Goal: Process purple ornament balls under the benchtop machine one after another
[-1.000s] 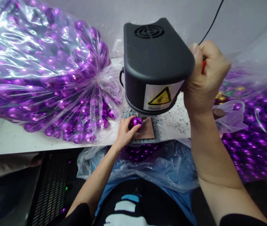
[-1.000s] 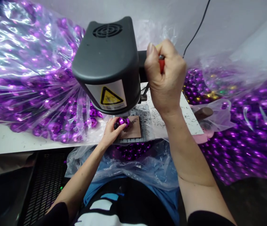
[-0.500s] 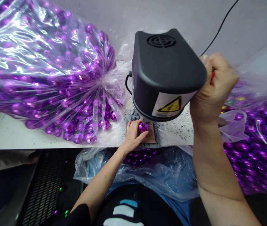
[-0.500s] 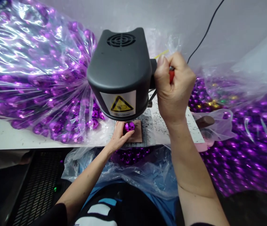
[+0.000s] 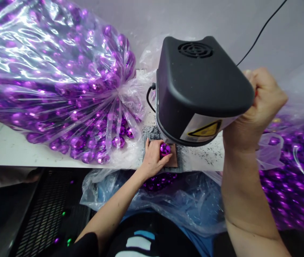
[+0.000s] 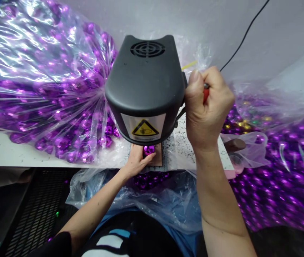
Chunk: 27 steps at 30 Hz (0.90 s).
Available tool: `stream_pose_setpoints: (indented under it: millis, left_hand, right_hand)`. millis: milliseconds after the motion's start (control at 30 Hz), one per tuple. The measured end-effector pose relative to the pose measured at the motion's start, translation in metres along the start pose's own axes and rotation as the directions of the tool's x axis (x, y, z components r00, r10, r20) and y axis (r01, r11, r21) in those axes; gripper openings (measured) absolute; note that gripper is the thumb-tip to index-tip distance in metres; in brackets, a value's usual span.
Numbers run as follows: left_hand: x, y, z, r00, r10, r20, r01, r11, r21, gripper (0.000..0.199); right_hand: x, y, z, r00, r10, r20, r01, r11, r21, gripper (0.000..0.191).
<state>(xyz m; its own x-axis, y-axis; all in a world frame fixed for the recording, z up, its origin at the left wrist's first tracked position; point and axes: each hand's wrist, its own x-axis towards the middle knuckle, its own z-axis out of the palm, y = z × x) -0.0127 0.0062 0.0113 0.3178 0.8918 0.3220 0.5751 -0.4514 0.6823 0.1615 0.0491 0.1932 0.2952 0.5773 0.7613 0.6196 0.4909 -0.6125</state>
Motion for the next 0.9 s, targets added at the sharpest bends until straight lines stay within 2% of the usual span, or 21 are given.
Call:
stream_pose_setpoints:
  millis: [233, 367, 467, 600, 667, 800, 900]
  left_hand:
    - [-0.001, -0.002, 0.001, 1.000, -0.022, 0.000, 0.022, 0.999, 0.029, 0.034]
    - [-0.001, -0.002, 0.001, 1.000, -0.020, 0.003, 0.020, 1.000, 0.021, 0.033]
    - [-0.001, -0.003, 0.002, 1.000, -0.020, 0.004, 0.020, 1.000, 0.011, 0.030]
    - [-0.002, -0.004, 0.004, 0.999, -0.032, 0.019, 0.032, 0.999, 0.002, 0.030]
    - [-0.002, -0.004, 0.005, 0.999, -0.036, 0.029, 0.036, 0.999, 0.000, 0.028]
    - [-0.001, -0.002, 0.003, 0.999, -0.032, 0.039, 0.032, 0.999, -0.011, 0.026]
    - [-0.001, 0.000, 0.002, 0.999, -0.036, 0.033, 0.037, 0.999, -0.022, 0.026]
  right_hand:
    - [0.001, 0.002, -0.002, 1.000, -0.020, 0.021, 0.020, 1.000, 0.010, 0.045]
    - [-0.005, -0.005, -0.008, 0.999, -0.050, 0.019, 0.052, 0.995, -0.089, 0.040]
    - [-0.017, -0.008, -0.015, 0.991, -0.131, -0.037, 0.122, 0.974, -0.189, 0.034]
    - [-0.041, -0.005, -0.026, 0.954, -0.290, -0.073, 0.253, 0.913, -0.319, 0.021]
    - [-0.053, -0.003, -0.030, 0.936, -0.339, -0.097, 0.295, 0.903, -0.312, 0.020]
    - [-0.068, -0.008, -0.029, 0.955, -0.282, -0.094, 0.260, 0.946, -0.192, 0.030]
    - [-0.072, -0.012, -0.026, 0.965, -0.247, -0.082, 0.230, 0.957, -0.176, 0.029]
